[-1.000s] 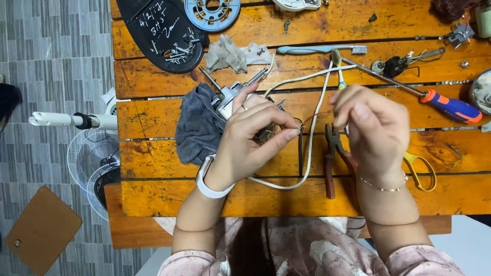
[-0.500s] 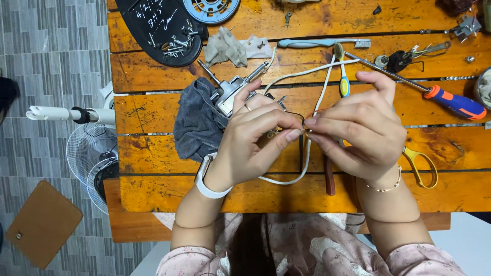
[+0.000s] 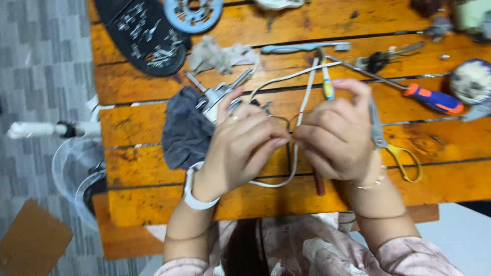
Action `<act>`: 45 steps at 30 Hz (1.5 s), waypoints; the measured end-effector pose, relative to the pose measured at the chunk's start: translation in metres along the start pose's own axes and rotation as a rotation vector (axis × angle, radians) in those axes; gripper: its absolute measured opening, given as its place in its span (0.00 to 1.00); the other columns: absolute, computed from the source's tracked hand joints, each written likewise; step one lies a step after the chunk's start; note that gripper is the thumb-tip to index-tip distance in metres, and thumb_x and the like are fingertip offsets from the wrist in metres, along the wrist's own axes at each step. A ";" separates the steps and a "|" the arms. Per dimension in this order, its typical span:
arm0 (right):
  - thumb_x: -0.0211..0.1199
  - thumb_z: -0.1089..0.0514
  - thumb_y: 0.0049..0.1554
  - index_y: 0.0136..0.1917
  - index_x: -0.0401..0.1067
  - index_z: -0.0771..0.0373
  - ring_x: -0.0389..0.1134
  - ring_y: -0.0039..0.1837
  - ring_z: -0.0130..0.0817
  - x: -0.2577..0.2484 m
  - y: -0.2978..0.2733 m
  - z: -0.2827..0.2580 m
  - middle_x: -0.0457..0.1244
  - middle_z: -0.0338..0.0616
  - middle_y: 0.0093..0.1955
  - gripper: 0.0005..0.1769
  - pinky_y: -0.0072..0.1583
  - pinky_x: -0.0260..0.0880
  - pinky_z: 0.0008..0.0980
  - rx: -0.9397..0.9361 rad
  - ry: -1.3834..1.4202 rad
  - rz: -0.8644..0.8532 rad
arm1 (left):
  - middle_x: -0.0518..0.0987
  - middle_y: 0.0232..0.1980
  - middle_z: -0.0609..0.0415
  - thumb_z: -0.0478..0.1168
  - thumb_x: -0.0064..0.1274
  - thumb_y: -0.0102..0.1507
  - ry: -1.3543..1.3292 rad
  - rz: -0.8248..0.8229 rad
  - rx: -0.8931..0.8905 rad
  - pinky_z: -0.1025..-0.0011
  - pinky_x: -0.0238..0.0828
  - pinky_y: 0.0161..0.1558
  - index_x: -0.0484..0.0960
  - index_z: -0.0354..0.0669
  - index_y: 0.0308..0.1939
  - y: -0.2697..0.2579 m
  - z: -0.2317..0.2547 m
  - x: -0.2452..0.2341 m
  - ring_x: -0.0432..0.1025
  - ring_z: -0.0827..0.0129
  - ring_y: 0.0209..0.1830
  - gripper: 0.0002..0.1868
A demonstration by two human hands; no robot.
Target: The person works on a small electrical component, using pliers to strip and twist wires. They then use scissors to cut a wire and continue manipulating the wires by hand, connecting them to the device.
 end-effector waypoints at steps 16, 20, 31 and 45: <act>0.36 0.53 0.69 0.39 0.58 0.63 0.52 0.40 0.46 0.016 0.013 -0.005 0.51 0.45 0.37 0.20 0.58 0.56 0.46 0.165 0.356 -0.075 | 0.78 0.40 0.62 0.37 0.46 0.70 0.240 -0.047 0.117 0.47 0.43 0.72 0.83 0.47 0.43 -0.008 0.004 -0.002 0.71 0.64 0.47 0.09; 0.36 0.53 0.69 0.37 0.58 0.64 0.51 0.39 0.47 0.014 0.014 -0.008 0.50 0.47 0.36 0.22 0.57 0.57 0.48 0.183 0.315 -0.052 | 0.79 0.42 0.60 0.37 0.50 0.70 0.272 -0.002 0.120 0.44 0.43 0.71 0.83 0.47 0.45 -0.011 0.006 0.000 0.72 0.61 0.48 0.06; 0.47 0.53 0.68 0.39 0.60 0.63 0.55 0.43 0.34 0.015 -0.006 0.014 0.54 0.40 0.37 0.17 0.53 0.59 0.33 0.598 0.851 -0.151 | 0.77 0.39 0.60 0.37 0.49 0.72 0.261 0.035 0.162 0.46 0.49 0.71 0.84 0.47 0.44 -0.004 0.010 0.002 0.74 0.61 0.46 0.07; 0.64 0.60 0.58 0.44 0.76 0.61 0.66 0.46 0.38 -0.003 -0.001 0.007 0.66 0.41 0.42 0.03 0.73 0.55 0.58 0.076 0.330 0.131 | 0.77 0.37 0.59 0.37 0.41 0.72 -0.125 -0.004 -0.004 0.49 0.44 0.75 0.77 0.43 0.43 0.000 0.007 -0.004 0.70 0.60 0.40 0.09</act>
Point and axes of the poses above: each hand's wrist, its own y-axis towards the middle knuckle, its own x-axis out of the palm, z = x × y, the point moved 5 cm from there along y, towards the middle knuckle
